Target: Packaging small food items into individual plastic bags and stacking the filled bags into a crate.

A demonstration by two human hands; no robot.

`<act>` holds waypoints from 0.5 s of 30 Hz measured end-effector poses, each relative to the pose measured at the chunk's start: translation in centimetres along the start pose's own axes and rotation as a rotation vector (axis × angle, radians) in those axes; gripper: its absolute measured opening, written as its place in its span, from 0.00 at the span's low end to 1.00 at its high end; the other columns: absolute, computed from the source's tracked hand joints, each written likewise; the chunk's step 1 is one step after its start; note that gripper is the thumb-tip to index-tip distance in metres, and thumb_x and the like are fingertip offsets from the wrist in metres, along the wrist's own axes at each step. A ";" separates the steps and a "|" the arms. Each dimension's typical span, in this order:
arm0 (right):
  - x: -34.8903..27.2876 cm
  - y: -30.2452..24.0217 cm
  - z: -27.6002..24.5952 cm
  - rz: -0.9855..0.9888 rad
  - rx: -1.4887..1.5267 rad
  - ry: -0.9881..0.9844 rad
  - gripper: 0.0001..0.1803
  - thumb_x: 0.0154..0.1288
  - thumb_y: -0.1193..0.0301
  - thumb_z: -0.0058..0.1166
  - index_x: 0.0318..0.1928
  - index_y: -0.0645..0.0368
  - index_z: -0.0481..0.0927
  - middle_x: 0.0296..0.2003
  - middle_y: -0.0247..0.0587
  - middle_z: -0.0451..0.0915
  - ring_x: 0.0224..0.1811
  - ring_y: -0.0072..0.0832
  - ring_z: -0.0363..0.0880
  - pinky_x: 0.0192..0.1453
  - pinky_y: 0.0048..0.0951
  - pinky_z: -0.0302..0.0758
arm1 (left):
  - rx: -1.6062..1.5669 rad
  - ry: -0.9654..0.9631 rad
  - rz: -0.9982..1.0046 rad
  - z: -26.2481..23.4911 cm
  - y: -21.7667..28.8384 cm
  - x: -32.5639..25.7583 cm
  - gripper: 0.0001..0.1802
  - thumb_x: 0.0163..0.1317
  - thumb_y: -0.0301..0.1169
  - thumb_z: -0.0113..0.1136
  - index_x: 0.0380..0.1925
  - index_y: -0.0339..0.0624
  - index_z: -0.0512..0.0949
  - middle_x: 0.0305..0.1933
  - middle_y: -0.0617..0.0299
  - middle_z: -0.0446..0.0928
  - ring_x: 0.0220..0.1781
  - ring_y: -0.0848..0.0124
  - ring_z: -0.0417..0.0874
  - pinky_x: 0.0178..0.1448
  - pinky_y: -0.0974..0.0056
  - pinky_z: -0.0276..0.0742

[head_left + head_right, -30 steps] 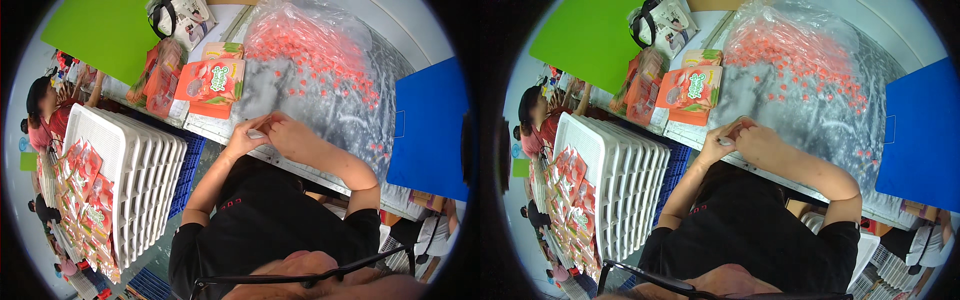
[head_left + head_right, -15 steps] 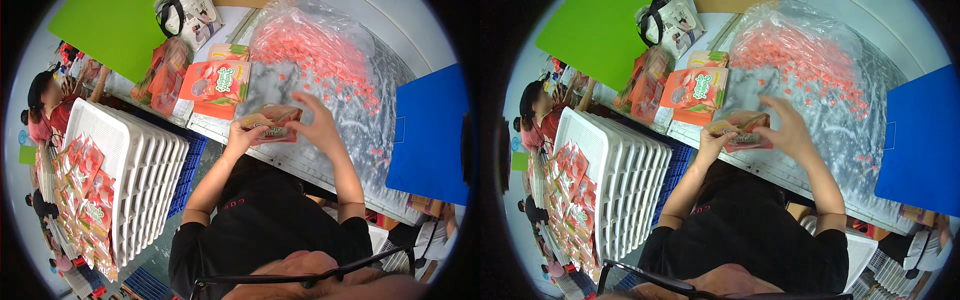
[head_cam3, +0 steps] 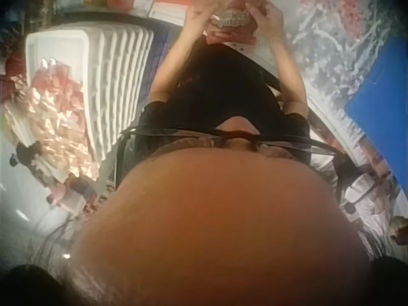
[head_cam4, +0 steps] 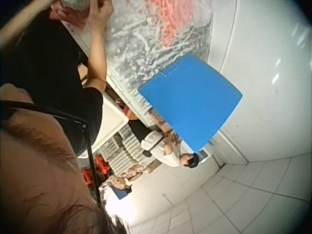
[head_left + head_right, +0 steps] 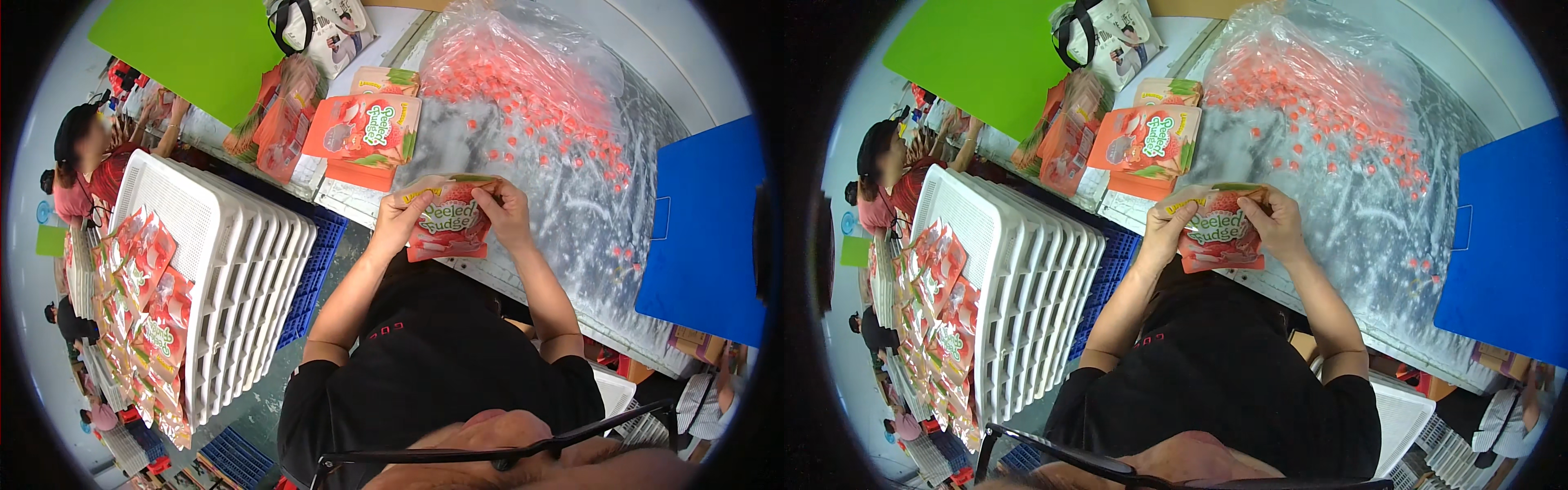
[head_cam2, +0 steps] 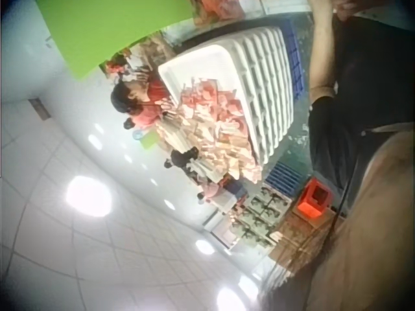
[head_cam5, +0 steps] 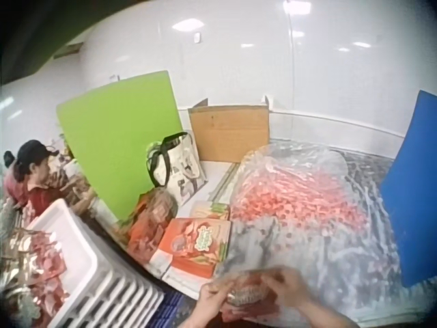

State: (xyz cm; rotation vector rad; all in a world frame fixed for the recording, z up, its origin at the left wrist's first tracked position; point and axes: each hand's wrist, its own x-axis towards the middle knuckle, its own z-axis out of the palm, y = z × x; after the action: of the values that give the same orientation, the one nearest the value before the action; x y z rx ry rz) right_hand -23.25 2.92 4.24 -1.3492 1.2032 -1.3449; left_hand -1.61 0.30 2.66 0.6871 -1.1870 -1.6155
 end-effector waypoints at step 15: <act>0.0 2.4 1.1 0.109 0.289 0.002 0.11 0.70 0.75 0.61 0.47 0.70 0.86 0.37 0.40 0.89 0.37 0.18 0.84 0.40 0.21 0.80 | 0.060 -0.034 -0.175 -0.3 -0.8 -0.2 0.17 0.78 0.37 0.55 0.53 0.35 0.82 0.48 0.62 0.85 0.49 0.76 0.82 0.54 0.67 0.79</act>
State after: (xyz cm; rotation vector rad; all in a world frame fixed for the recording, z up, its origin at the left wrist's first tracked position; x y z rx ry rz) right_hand -22.28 2.48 1.86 -1.0627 1.0230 -1.3821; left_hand -1.60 0.38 1.79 0.8242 -1.2319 -1.7483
